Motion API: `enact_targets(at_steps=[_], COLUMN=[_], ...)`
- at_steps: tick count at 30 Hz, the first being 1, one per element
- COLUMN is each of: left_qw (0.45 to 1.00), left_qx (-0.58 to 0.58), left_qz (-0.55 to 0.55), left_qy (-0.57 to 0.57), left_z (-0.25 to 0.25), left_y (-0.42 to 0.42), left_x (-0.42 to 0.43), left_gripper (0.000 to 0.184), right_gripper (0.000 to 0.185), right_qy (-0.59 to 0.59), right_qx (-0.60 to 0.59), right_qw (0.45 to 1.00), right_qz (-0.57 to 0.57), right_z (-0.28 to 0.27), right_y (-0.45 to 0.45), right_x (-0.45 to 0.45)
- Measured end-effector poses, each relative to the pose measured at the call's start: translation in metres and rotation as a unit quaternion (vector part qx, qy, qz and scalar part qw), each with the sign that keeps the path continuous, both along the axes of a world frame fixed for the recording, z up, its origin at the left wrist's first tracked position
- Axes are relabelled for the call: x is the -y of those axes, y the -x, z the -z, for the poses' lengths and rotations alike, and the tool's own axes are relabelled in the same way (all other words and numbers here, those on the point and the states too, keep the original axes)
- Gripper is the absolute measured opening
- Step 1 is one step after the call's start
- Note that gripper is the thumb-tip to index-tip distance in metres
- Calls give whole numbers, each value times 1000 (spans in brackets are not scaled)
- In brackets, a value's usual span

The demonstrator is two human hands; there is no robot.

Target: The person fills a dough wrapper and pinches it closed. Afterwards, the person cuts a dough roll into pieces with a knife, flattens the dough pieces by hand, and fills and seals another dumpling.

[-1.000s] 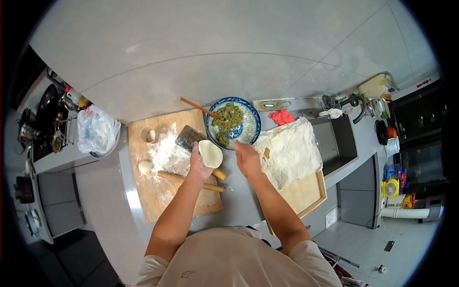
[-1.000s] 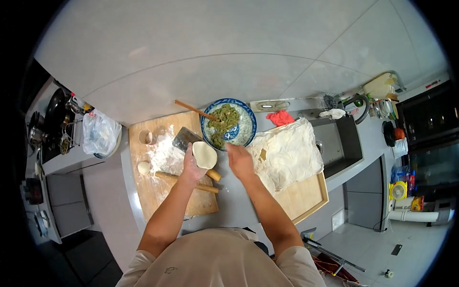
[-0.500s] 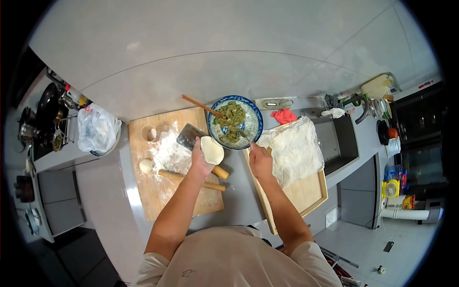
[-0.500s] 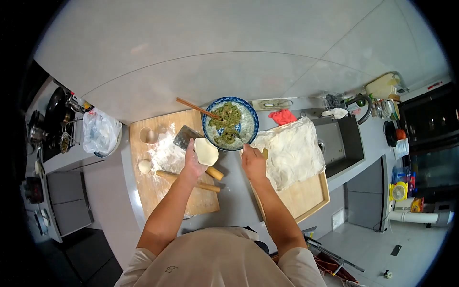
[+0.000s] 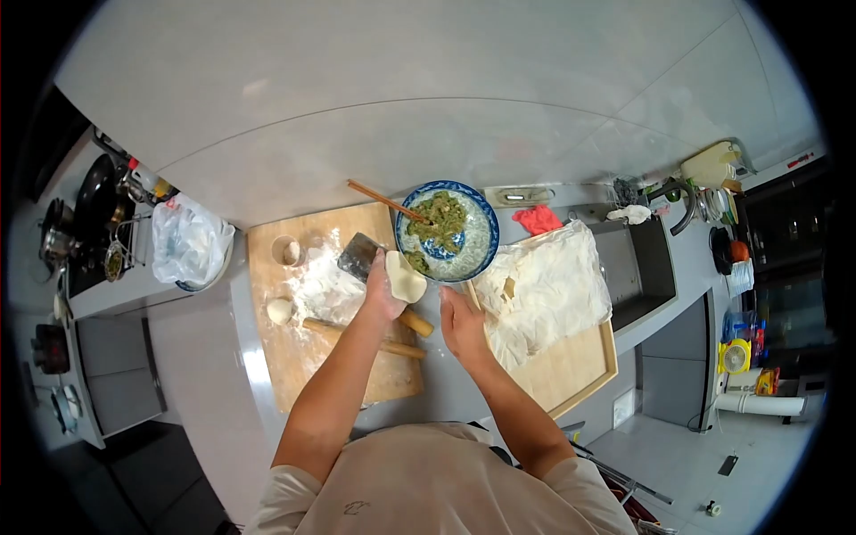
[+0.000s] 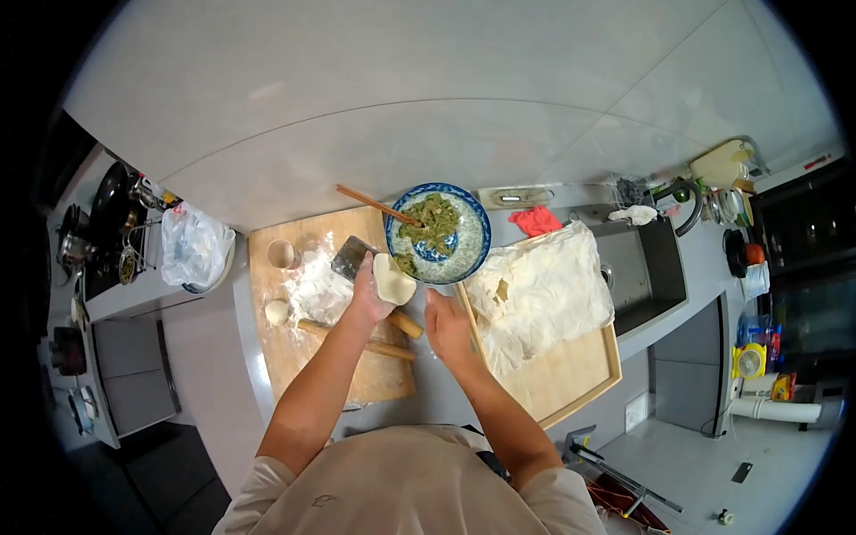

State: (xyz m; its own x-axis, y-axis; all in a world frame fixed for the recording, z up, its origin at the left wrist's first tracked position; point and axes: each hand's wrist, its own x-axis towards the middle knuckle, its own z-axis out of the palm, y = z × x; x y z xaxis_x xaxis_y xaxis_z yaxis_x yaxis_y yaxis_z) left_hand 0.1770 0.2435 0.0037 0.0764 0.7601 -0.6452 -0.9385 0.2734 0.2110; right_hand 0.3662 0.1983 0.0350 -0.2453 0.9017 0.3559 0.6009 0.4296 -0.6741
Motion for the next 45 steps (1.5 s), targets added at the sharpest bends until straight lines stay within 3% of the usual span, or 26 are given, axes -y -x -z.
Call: enact_targets(at_steps=[5, 7, 11, 14, 17, 19, 21, 23, 25, 28, 31, 33, 38, 40, 45], left_qw=[1000, 999, 997, 995, 994, 998, 999, 998, 999, 999, 997, 994, 994, 996, 998], left_qx=[27, 24, 69, 87, 86, 39, 33, -23, -14, -41, -46, -76, -77, -52, 11], left_qz=[14, 10, -20, -40, -47, -37, -35, -22, -5, 21, 53, 61, 69, 65, 57], left_qy=[-6, 21, -26, -35, -48, -16, 17, 59, 42, 29, 24, 45, 40, 31, -15], left_z=[7, 6, 20, 14, 20, 20, 21, 20, 31, 24, 12, 10, 30, 27, 30], left_y=[10, 11, 17, 19, 20, 19, 22, 25, 29, 26, 24, 26, 33, 34, 38], left_x=[7, 12, 27, 28, 24, 21, 17, 9, 0, -13, -21, -22, -19, -16, -3], left_gripper=[60, 61, 62, 61, 58, 51, 49, 49, 49, 44, 43, 44, 47, 48, 53], right_gripper=[30, 32, 33, 34, 27, 23, 24, 21, 22, 23, 25, 25, 25, 32, 37], right_qy=[-50, -79, -103, -127, -67, 57, 52, -32, -25, -12, -59, 27, 22, -66, -135], right_qx=[3, 73, 75, 55, -39, -143, -94, 12, 43, 113, 93, 60, 14, 14, 76], right_qw=[994, 981, 978, 981, 993, 987, 991, 993, 992, 988, 992, 997, 999, 998, 983], right_qz=[-100, -161, -167, -140, -94, 47, 83, 110, 120, 108, 53, 48, 20, -20, -93], right_z=[-21, -25, -35, -38, -22, -22, -21, -5, 5, 17, 19, 13, 1, -7, -11], right_y=[-1, 0, 3, 4, 2, 1, -13, -27, -30, -19, 7, 21, 34, 36, 37], right_x=[16, 19, 25, 27, 20, 8, -11, -36, -50, -56, -40, -26, -2, 6, 24])
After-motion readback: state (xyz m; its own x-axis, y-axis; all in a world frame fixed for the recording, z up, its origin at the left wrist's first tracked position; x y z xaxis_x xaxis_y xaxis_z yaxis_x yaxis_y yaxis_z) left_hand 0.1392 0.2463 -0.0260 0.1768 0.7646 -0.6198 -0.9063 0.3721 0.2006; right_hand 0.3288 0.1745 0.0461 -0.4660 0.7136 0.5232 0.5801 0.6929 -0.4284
